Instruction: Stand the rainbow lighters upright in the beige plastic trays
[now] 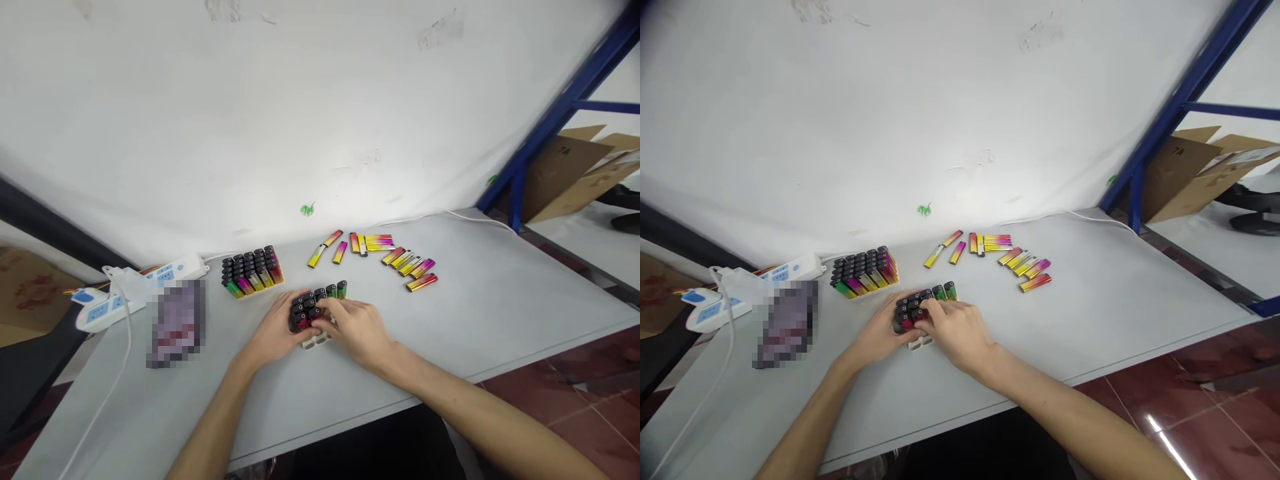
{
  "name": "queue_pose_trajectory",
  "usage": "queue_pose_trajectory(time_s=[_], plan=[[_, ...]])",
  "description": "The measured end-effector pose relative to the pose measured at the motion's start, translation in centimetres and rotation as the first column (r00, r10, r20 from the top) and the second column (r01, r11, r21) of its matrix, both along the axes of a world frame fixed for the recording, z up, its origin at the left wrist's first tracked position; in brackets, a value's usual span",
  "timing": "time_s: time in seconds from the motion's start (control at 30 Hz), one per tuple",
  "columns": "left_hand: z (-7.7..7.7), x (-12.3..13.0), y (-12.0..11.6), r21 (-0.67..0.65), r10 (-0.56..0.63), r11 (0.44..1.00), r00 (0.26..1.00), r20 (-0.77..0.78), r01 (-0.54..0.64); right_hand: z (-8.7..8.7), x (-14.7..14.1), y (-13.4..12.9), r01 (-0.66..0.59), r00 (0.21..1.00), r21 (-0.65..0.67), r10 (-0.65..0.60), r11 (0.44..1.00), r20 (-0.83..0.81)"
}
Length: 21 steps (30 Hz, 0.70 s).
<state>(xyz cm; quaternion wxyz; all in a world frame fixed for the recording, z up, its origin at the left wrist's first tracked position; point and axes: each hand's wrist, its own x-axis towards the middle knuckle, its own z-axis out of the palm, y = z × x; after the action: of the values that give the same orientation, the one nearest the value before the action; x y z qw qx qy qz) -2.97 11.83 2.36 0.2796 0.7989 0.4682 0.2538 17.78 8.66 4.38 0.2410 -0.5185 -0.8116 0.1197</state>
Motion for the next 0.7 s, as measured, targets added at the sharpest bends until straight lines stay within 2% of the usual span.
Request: queue_pose_trajectory(time_s=[0.1, 0.27, 0.37, 0.47, 0.7], plan=[[0.2, 0.2, 0.0, 0.005, 0.01, 1.0, 1.0, -0.017, -0.01, 0.5, 0.8, 0.4, 0.037, 0.998, 0.032, -0.036, 0.999, -0.055], [0.6, 0.3, 0.0, 0.0, 0.035, 0.999, 0.998, -0.059, -0.035, 2.0, 4.0, 4.1, 0.267, 0.963, 0.086, -0.263, 0.96, -0.057], [0.5, 0.2, 0.0, 0.013, 0.043, 0.999, 0.997, -0.068, -0.042, 1.9, 5.4, 7.2, 0.232, 0.97, 0.083, -0.237, 0.969, 0.057], [0.4, 0.2, 0.1, 0.016, 0.044, 0.999, 0.997, -0.069, -0.043, 0.7, 5.6, 9.5, 0.168, 0.97, 0.024, -0.169, 0.986, 0.174], [0.6, 0.3, -0.1, 0.008, 0.023, 1.0, 0.998, -0.064, -0.022, -1.5, 3.9, 11.0, 0.177, 0.964, 0.02, -0.178, 0.984, 0.195]])
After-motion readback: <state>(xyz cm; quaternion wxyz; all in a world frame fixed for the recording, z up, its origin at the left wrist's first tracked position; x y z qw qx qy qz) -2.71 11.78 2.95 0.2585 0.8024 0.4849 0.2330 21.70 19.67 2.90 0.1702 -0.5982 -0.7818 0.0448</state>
